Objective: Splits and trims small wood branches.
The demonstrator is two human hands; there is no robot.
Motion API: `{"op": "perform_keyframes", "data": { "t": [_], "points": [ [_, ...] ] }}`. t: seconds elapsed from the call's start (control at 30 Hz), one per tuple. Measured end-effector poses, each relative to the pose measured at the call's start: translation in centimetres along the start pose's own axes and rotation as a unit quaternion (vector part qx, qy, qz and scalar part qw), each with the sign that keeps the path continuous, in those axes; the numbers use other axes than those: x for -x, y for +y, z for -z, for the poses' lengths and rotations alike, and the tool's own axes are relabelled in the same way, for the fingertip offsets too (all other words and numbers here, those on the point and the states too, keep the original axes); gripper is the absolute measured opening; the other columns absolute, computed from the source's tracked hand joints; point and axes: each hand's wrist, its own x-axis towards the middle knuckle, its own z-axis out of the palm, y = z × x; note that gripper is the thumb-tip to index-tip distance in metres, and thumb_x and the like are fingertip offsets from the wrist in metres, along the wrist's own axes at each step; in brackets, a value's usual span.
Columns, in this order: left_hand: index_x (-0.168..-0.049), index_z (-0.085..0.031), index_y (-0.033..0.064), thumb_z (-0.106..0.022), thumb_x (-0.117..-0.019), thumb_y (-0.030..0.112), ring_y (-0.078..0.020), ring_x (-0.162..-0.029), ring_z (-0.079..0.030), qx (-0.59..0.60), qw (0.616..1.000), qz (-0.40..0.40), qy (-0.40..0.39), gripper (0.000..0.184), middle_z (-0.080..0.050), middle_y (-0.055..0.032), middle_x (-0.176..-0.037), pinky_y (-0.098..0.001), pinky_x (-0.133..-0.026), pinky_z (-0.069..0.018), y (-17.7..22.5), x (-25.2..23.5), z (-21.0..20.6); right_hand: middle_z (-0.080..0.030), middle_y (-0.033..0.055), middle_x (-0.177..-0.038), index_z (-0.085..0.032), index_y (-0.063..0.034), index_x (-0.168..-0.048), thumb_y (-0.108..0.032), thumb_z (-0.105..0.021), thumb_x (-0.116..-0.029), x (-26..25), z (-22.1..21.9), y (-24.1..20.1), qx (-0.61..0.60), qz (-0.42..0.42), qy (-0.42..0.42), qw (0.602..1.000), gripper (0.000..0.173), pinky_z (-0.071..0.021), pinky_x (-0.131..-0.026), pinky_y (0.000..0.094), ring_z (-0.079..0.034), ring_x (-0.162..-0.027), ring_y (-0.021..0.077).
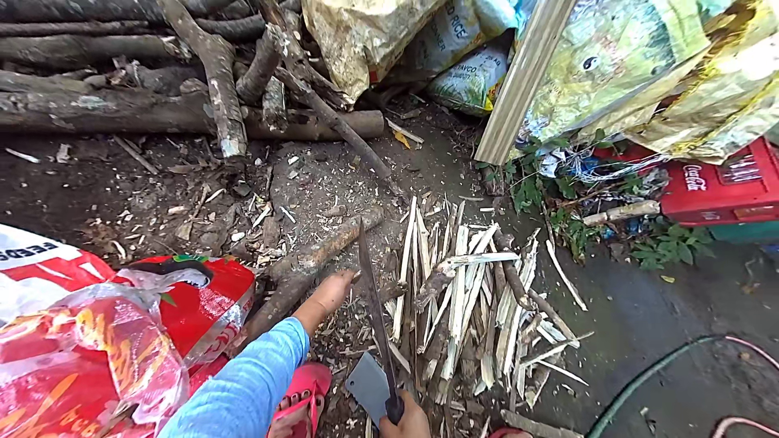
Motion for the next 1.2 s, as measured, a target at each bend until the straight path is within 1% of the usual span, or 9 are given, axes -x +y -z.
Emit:
{"op": "perform_keyframes", "data": {
  "t": [0.13,0.3,0.4,0.53,0.6,0.73,0.97,1.1,1.2],
  "points": [
    [-0.133,-0.058,-0.011,-0.046,-0.1088,0.01,-0.0419,-0.132,-0.057,0.0,0.999,-0.013,0.029,0.034,-0.06,-0.0302,-0.136,-0.0499,-0.116,-0.0401,0.8,0.3,0.8,-0.07,0.0273,-0.096,-0.061,0.0104,-0.127,-0.01,-0.07,-0.0876,0.3,-0.4,0.2,-0.021,0.016,0.02,0.999,0.045,-0.054,-0.084,0.056,-0.069,-0.09,0.0389],
    [-0.139,-0.055,-0.009,-0.053,-0.106,0.008,-0.0398,-0.137,-0.054,0.044,0.998,-0.005,0.051,0.037,-0.057,-0.0286,-0.142,-0.0482,-0.119,-0.038,-0.3,0.1,-0.1,-0.07,0.025,-0.094,-0.061,0.0078,-0.128,-0.009,-0.069,-0.0877,-0.5,-0.4,-0.1,-0.017,0.009,0.004,1.0,0.044,-0.0556,-0.082,0.0548,-0.07,-0.085,0.0371],
    [-0.155,-0.035,-0.0075,-0.065,-0.0963,0.002,-0.042,-0.143,-0.045,0.12,0.984,-0.009,0.13,0.066,-0.043,-0.0308,-0.154,-0.0489,-0.121,-0.0365,0.3,1.9,1.9,-0.069,0.0243,-0.088,-0.063,0.0109,-0.121,-0.008,-0.071,-0.0867,0.8,-0.5,-0.3,-0.047,0.058,0.051,0.996,0.04,-0.0552,-0.077,0.0532,-0.068,-0.079,0.0351],
    [-0.156,-0.03,-0.0078,-0.063,-0.0933,-0.001,-0.0412,-0.136,-0.052,0.165,0.952,0.037,0.255,0.071,-0.045,-0.0306,-0.152,-0.0485,-0.114,-0.0436,-0.3,5.0,2.8,-0.069,0.0256,-0.091,-0.061,0.0095,-0.126,-0.009,-0.07,-0.0872,-0.4,-2.0,0.2,-0.044,0.013,0.054,0.998,0.044,-0.0547,-0.08,0.0561,-0.069,-0.085,0.0381],
    [-0.156,-0.031,-0.0065,-0.062,-0.0941,0.001,-0.0394,-0.134,-0.054,0.167,0.946,0.056,0.272,0.07,-0.044,-0.0296,-0.153,-0.0465,-0.112,-0.0462,-0.8,6.0,2.4,-0.069,0.0253,-0.096,-0.059,0.0076,-0.13,-0.009,-0.069,-0.0884,-1.8,-1.9,0.5,-0.045,-0.025,0.012,0.999,0.046,-0.054,-0.083,0.0565,-0.069,-0.089,0.0378],
    [-0.155,-0.033,-0.0075,-0.061,-0.0958,0.001,-0.0386,-0.133,-0.056,0.179,0.94,0.066,0.284,0.066,-0.045,-0.0296,-0.152,-0.0451,-0.11,-0.0482,-1.0,7.4,1.8,-0.068,0.0215,-0.086,-0.061,0.0083,-0.121,-0.008,-0.069,-0.0854,-1.7,-1.4,0.9,-0.089,0.006,0.031,0.995,0.04,-0.0568,-0.072,0.0518,-0.068,-0.072,0.0317],
    [-0.153,-0.037,-0.0075,-0.061,-0.0976,0.003,-0.0377,-0.132,-0.056,0.181,0.939,0.079,0.282,0.061,-0.047,-0.0293,-0.15,-0.0443,-0.11,-0.0481,-1.4,7.2,1.6,-0.069,0.0216,-0.094,-0.059,0.0041,-0.129,-0.01,-0.068,-0.0883,-4.2,-2.1,-0.5,-0.051,-0.03,0.026,0.998,0.044,-0.0553,-0.079,0.053,-0.068,-0.083,0.0334],
    [-0.151,-0.04,-0.0076,-0.061,-0.0977,0.003,-0.0374,-0.13,-0.058,0.177,0.939,0.072,0.288,0.059,-0.049,-0.0295,-0.148,-0.0436,-0.109,-0.0491,-1.2,7.5,1.8,-0.068,0.019,-0.088,-0.059,0.0046,-0.129,-0.01,-0.068,-0.0884,-4.9,-1.0,-1.0,-0.085,0.01,0.049,0.995,0.044,-0.0573,-0.072,0.0485,-0.068,-0.073,0.0288],
    [-0.15,-0.042,-0.0069,-0.06,-0.098,0.004,-0.0368,-0.128,-0.059,0.169,0.938,0.072,0.295,0.056,-0.051,-0.029,-0.146,-0.0434,-0.108,-0.0492,-1.7,7.8,2.1,-0.068,0.0217,-0.086,-0.059,0.0083,-0.13,-0.009,-0.069,-0.0876,-4.0,-2.2,-0.8,-0.091,0.015,0.09,0.992,0.047,-0.056,-0.073,0.0516,-0.068,-0.074,0.0321]
  ]
}}
